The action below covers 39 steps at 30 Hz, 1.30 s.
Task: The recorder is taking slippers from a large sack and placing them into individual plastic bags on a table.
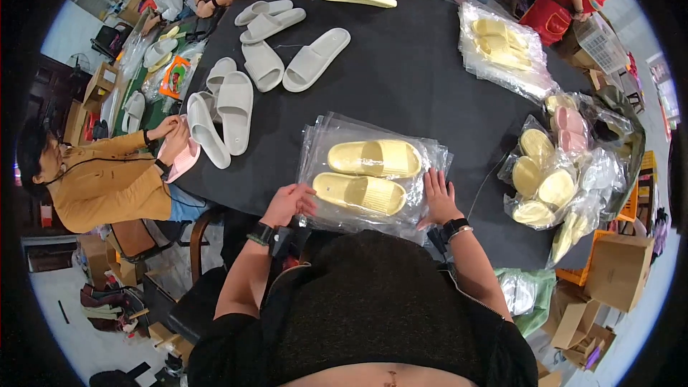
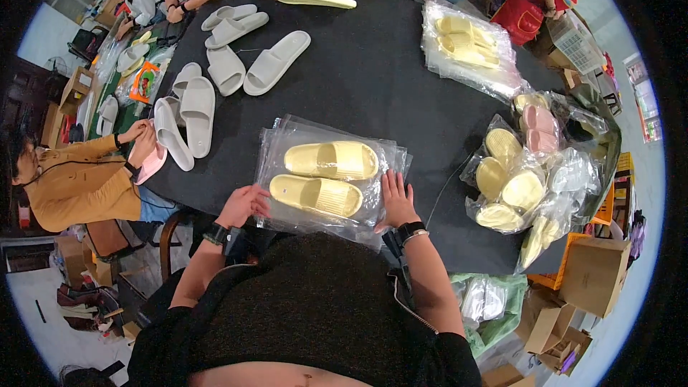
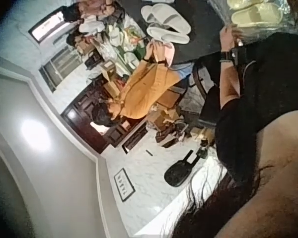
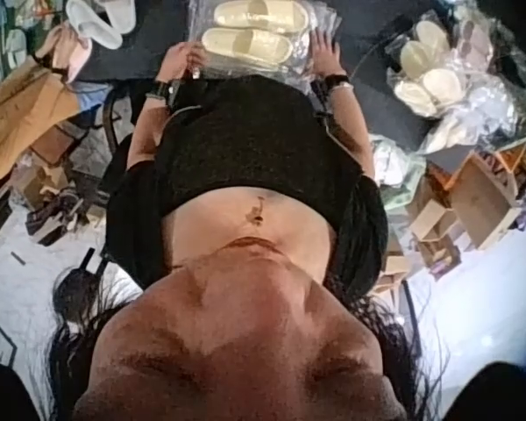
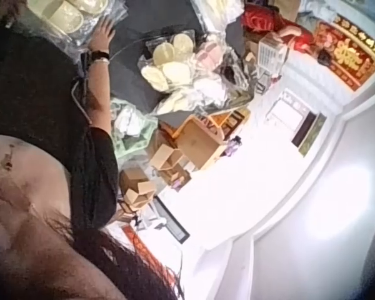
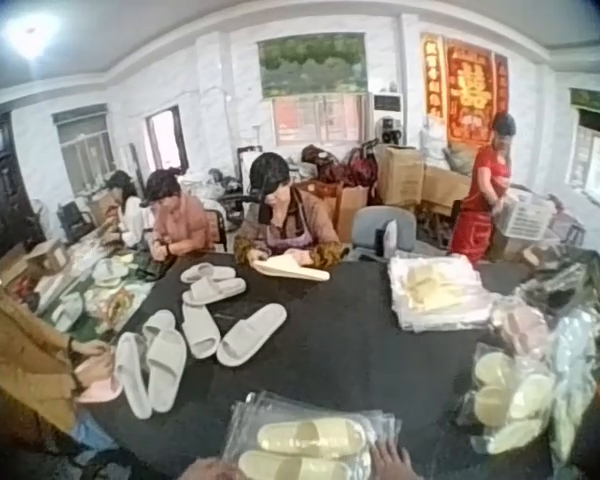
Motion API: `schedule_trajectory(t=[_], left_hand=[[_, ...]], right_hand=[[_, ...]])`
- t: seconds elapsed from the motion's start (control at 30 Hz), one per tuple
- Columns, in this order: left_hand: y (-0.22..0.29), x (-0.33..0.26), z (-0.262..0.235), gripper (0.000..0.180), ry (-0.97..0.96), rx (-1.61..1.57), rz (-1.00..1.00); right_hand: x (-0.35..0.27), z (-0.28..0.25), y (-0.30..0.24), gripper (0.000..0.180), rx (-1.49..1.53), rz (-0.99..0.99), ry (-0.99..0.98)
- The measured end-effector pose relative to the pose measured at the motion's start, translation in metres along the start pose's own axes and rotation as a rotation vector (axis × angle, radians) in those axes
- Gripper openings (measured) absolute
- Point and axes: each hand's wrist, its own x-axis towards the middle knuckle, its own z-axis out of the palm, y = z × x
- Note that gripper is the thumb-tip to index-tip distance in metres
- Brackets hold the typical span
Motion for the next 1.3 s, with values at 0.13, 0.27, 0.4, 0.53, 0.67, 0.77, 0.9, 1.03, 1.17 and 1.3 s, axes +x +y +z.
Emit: schedule_trajectory(t=[0.13, 0.27, 0.4, 0.53, 0.67, 0.77, 0.9, 1.03, 1.17, 1.3], left_hand=[[0.016, 0.017, -0.022, 0.036, -0.026, -0.370, -0.059], [0.013, 0.068, -0.044, 0.036, 0.183, 0.921, 0.639], [0.047, 0.098, 0.005, 0.049, -0.148, 1.517, 1.030], [0.060, 0.115, 0.030, 0.070, -0.355, 1.487, 1.004], [0.059, 0.129, 0.067, 0.073, -0.561, 1.575, 0.979], [0.052, 0.131, 0.101, 0.052, -0.395, 1.364, 1.043], [0.017, 0.159, 0.098, 0.026, -0.262, 1.279, 1.139], [0.045, 0.134, 0.089, 0.023, -0.288, 1.685, 0.912], [0.027, 0.121, -0.005, 0.019, -0.045, 1.661, 0.807], [0.016, 0.085, -0.090, 0.020, 0.282, 1.461, 0.661]], right_hand=[[0.003, -0.005, 0.000, 0.161, -0.023, 0.006, -0.069], [0.006, -0.019, -0.002, 0.162, -0.011, -0.019, -0.142], [0.004, -0.006, -0.002, 0.163, -0.042, 0.019, -0.107], [0.002, -0.003, -0.008, 0.164, -0.056, 0.061, -0.061], [0.002, -0.003, -0.009, 0.163, -0.045, 0.064, -0.086], [0.002, -0.006, -0.010, 0.163, -0.043, 0.072, -0.085], [0.003, -0.007, -0.012, 0.163, -0.055, 0.063, -0.083], [0.000, 0.001, -0.002, 0.164, -0.072, 0.096, -0.086], [0.001, -0.018, -0.018, 0.157, -0.032, 0.080, -0.117], [0.001, -0.016, -0.016, 0.157, -0.017, 0.079, -0.110]])
